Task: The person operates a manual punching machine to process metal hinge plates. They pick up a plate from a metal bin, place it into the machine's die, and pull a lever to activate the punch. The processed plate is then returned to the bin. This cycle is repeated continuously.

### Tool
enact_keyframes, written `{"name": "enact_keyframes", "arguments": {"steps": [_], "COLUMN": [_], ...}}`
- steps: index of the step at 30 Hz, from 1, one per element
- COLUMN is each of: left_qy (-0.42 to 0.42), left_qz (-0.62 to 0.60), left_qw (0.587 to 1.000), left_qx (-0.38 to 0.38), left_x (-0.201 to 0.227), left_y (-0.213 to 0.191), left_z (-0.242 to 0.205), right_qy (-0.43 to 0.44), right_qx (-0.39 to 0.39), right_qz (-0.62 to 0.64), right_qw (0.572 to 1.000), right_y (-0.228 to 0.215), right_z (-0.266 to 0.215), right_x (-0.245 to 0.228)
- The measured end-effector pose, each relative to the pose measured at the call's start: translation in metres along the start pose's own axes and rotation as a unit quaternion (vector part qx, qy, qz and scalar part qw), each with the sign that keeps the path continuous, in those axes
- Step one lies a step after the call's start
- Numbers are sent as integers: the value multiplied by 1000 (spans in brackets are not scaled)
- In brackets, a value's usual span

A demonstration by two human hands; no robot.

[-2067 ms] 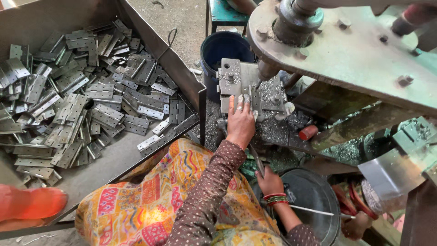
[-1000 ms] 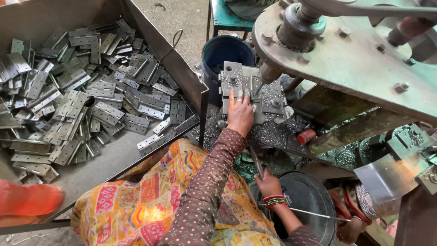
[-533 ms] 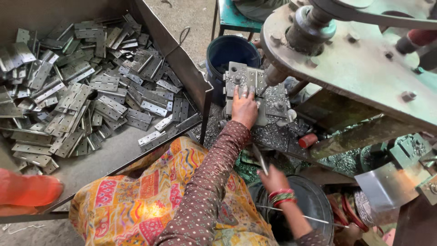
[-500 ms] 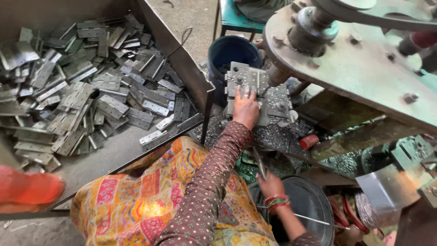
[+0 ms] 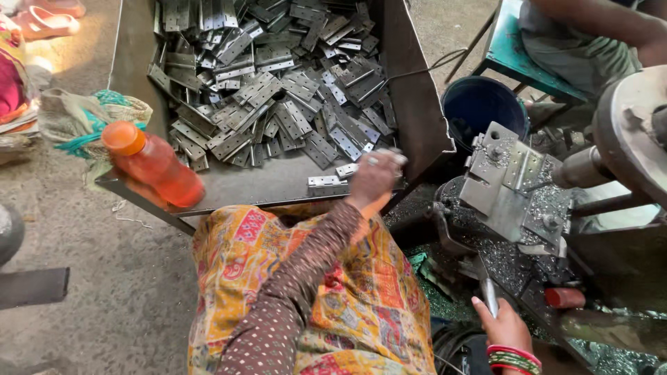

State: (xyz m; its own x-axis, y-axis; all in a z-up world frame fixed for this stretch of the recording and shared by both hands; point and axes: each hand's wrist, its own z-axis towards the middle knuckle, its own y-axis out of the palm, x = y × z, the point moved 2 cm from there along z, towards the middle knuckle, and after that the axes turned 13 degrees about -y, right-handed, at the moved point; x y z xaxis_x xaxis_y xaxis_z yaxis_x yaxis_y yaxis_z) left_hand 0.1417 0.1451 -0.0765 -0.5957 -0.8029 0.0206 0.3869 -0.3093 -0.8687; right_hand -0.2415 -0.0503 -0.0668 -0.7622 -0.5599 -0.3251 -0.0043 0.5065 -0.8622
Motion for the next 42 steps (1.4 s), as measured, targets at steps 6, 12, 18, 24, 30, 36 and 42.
{"name": "enact_keyframes", "arguments": {"steps": [6, 12, 18, 24, 30, 36, 42], "left_qy": [-38, 47, 120, -46, 30, 32, 241], "left_qz": [-8, -50, -19, -160, -333, -403, -277], "left_qw": [978, 967, 952, 939, 939, 905, 928], "left_qx": [-204, -246, -281, -301, -84, -133, -64], "left_x": [-125, -156, -146, -142, -85, 65, 141], "left_y": [63, 87, 101, 83, -35, -89, -101], "left_z": [15, 22, 33, 18, 13, 31, 8], "right_qy": [43, 76, 62, 53, 0, -38, -68], "right_qx": [-35, -48, -33, -25, 21, 43, 66], "right_qz": [-25, -37, -9, -23, -41, -37, -43], "right_qw": [998, 995, 997, 998, 999, 998, 995], "right_y": [-15, -16, -19, -12, -1, 0, -2], "right_z": [-4, -5, -7, -6, -5, -11, -12], "right_x": [-28, -28, -33, -28, -22, -29, -35]}}
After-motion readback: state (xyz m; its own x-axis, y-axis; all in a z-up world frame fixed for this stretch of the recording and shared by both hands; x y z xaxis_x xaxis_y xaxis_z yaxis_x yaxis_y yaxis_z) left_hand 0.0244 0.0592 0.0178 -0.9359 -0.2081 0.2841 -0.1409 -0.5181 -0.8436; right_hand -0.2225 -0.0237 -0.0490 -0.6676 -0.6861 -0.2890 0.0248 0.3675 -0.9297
